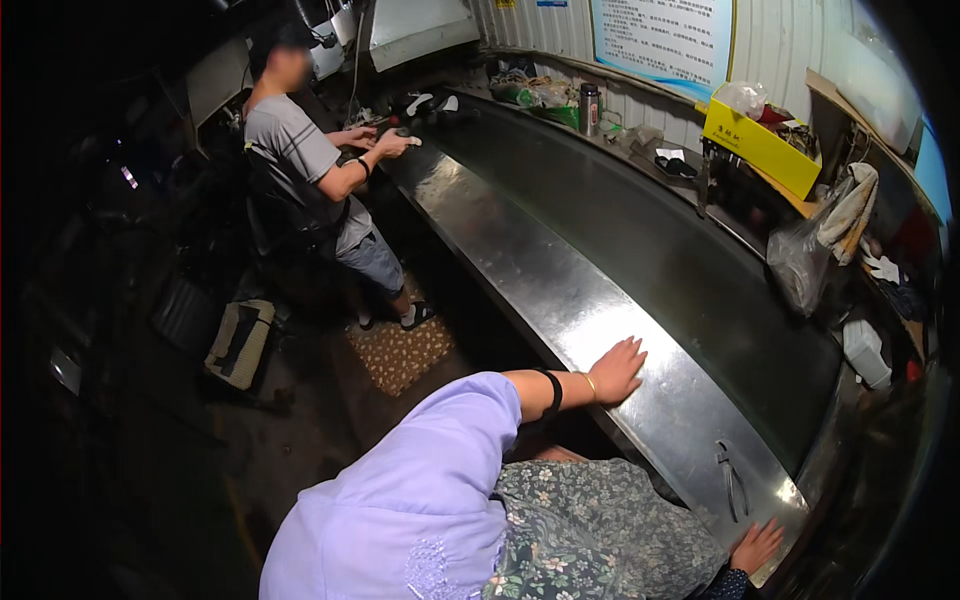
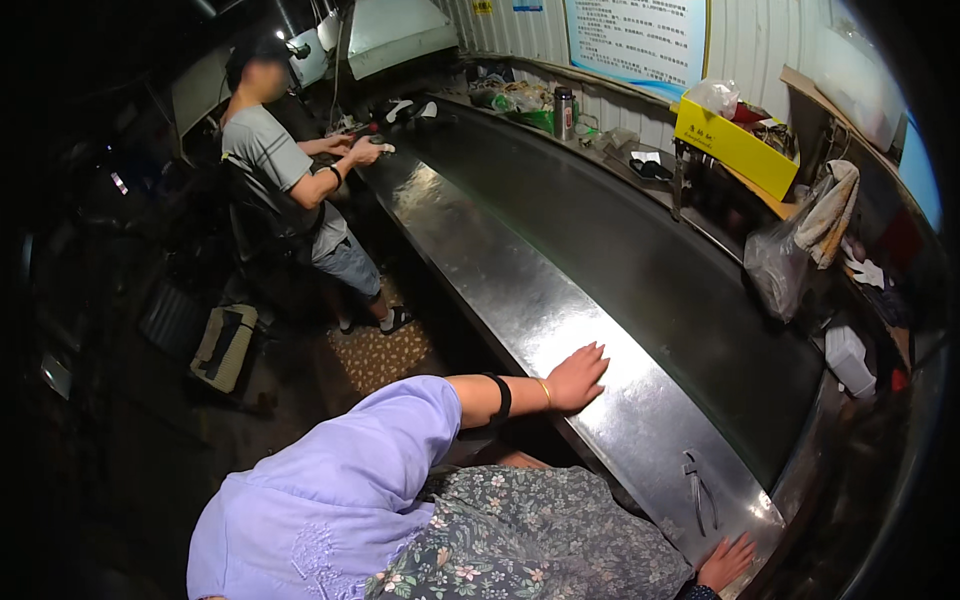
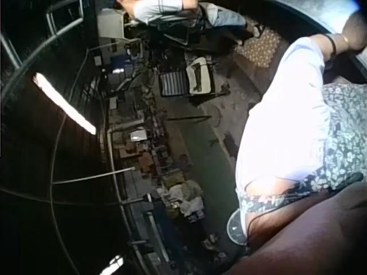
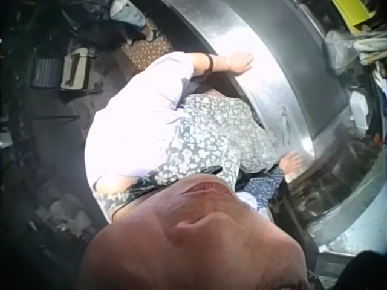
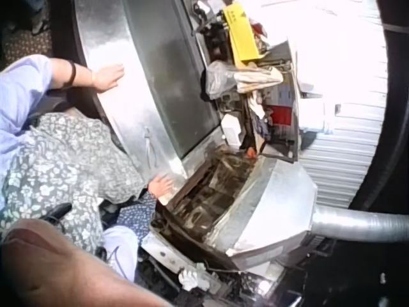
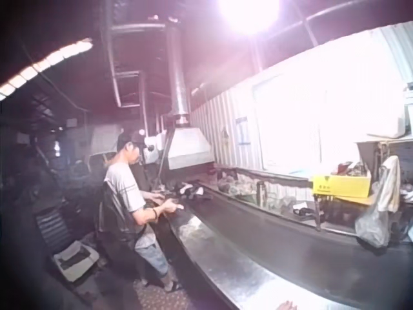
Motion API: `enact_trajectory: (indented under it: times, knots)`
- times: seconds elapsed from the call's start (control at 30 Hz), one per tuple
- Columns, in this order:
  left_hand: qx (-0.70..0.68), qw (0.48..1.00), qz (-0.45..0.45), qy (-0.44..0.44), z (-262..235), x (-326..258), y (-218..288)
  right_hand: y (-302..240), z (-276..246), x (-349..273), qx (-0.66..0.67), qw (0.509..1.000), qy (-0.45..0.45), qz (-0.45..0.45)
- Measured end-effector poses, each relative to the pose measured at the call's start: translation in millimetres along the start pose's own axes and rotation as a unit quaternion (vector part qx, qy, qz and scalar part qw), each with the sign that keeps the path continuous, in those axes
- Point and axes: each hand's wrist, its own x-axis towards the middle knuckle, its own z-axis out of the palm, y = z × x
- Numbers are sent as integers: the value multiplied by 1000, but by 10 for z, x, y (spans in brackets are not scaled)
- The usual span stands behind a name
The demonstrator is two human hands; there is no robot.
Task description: Assembling and inspecting shoe components on a conveyor belt in a manufacturing facility.
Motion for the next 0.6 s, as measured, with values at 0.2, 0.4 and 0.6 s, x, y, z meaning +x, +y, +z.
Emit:
enact_trajectory:
  times: [0.2,0.4,0.6]
  knots:
    - [57,995,-48,-72,51,125,226,-9,-186,-49,-10,999,-35,18]
    - [47,996,-38,-64,17,124,199,-81,-296,-41,4,999,-35,25]
    - [-4,996,-40,-77,13,168,126,-42,-225,-38,-41,958,236,-158]
